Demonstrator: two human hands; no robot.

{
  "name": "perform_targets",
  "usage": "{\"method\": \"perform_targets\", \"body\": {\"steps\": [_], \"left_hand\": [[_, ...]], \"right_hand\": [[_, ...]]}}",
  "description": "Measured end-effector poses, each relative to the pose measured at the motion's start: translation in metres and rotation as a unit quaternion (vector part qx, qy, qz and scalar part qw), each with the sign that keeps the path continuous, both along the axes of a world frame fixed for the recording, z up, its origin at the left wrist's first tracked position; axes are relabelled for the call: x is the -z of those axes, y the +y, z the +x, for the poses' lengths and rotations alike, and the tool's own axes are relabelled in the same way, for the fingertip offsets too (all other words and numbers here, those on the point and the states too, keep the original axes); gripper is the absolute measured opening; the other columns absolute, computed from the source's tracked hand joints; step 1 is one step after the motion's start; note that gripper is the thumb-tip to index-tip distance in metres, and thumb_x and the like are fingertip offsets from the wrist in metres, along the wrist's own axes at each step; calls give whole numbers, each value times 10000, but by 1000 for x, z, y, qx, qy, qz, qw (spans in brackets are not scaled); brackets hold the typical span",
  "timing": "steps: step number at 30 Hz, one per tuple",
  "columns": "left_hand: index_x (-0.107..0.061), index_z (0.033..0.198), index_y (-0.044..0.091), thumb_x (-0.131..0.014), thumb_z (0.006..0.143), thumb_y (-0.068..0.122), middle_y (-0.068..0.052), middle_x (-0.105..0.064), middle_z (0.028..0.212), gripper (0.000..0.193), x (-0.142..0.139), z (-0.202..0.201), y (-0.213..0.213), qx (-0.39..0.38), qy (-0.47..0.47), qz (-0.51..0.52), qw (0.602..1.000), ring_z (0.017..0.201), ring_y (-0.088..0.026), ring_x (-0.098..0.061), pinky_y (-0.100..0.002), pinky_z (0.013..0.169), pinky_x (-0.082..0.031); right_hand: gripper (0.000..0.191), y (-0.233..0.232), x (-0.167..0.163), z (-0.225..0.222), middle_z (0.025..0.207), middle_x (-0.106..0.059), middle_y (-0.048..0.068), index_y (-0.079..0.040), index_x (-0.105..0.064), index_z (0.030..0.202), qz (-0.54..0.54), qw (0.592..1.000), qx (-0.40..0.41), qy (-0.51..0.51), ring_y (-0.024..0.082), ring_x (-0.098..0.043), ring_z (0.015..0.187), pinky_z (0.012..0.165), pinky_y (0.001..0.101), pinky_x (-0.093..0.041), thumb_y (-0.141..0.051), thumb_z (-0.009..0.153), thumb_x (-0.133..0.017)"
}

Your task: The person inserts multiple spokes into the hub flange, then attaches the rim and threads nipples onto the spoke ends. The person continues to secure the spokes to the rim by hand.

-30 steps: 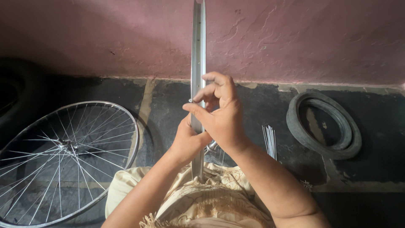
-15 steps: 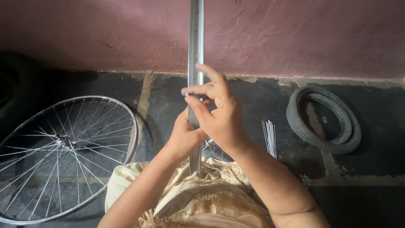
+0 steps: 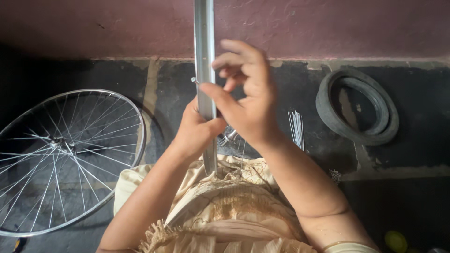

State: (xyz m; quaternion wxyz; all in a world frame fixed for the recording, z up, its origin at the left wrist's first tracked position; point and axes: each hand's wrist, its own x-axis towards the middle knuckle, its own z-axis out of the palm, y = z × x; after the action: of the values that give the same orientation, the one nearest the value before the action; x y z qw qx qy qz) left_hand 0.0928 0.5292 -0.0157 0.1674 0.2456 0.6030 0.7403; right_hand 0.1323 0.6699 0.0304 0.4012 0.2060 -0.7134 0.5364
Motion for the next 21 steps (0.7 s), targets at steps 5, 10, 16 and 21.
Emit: {"method": "perform_targets", "body": {"steps": [5, 10, 16, 21], "left_hand": [[-707, 1160, 1, -591, 749, -92, -22, -592, 952, 437, -15, -13, -4, 6, 5, -38, 999, 804, -97, -557, -264, 706, -483], [-692, 1177, 16, -586, 757, -81, -27, -646, 1007, 444, -20, -22, 0, -3, -14, -28, 1000, 865, -104, -587, -267, 758, -504], [-675, 1160, -18, -567, 747, -95, -48, -687, 1069, 434, -16, -39, 11, -7, 7, 2, 1000, 1002, -138, -649, -278, 910, -535], [-701, 1149, -49, -557, 748, -99, -94, -678, 1055, 429, -18, -52, 19, -10, -4, -7, 1000, 973, -167, -630, -304, 840, -513]], "right_hand": [[215, 53, 57, 3, 1064, -736, 48, -36, -637, 1222, -14, 992, 107, -61, 107, -718, 938, 833, 235, -592, -9, 1023, -712], [174, 71, 173, 8, 889, -745, 62, -59, -705, 1078, 23, 940, 227, -252, 117, -684, 755, 683, 271, -549, -131, 928, -755], [332, 54, 285, 8, 881, -765, 77, -47, -689, 1052, 61, 869, 108, -480, 155, -711, 751, 669, 319, -568, -259, 827, -808], [275, 47, 328, -9, 878, -757, 93, -40, -711, 1035, 38, 879, 116, -460, 168, -697, 737, 693, 336, -561, -234, 851, -776]]}}
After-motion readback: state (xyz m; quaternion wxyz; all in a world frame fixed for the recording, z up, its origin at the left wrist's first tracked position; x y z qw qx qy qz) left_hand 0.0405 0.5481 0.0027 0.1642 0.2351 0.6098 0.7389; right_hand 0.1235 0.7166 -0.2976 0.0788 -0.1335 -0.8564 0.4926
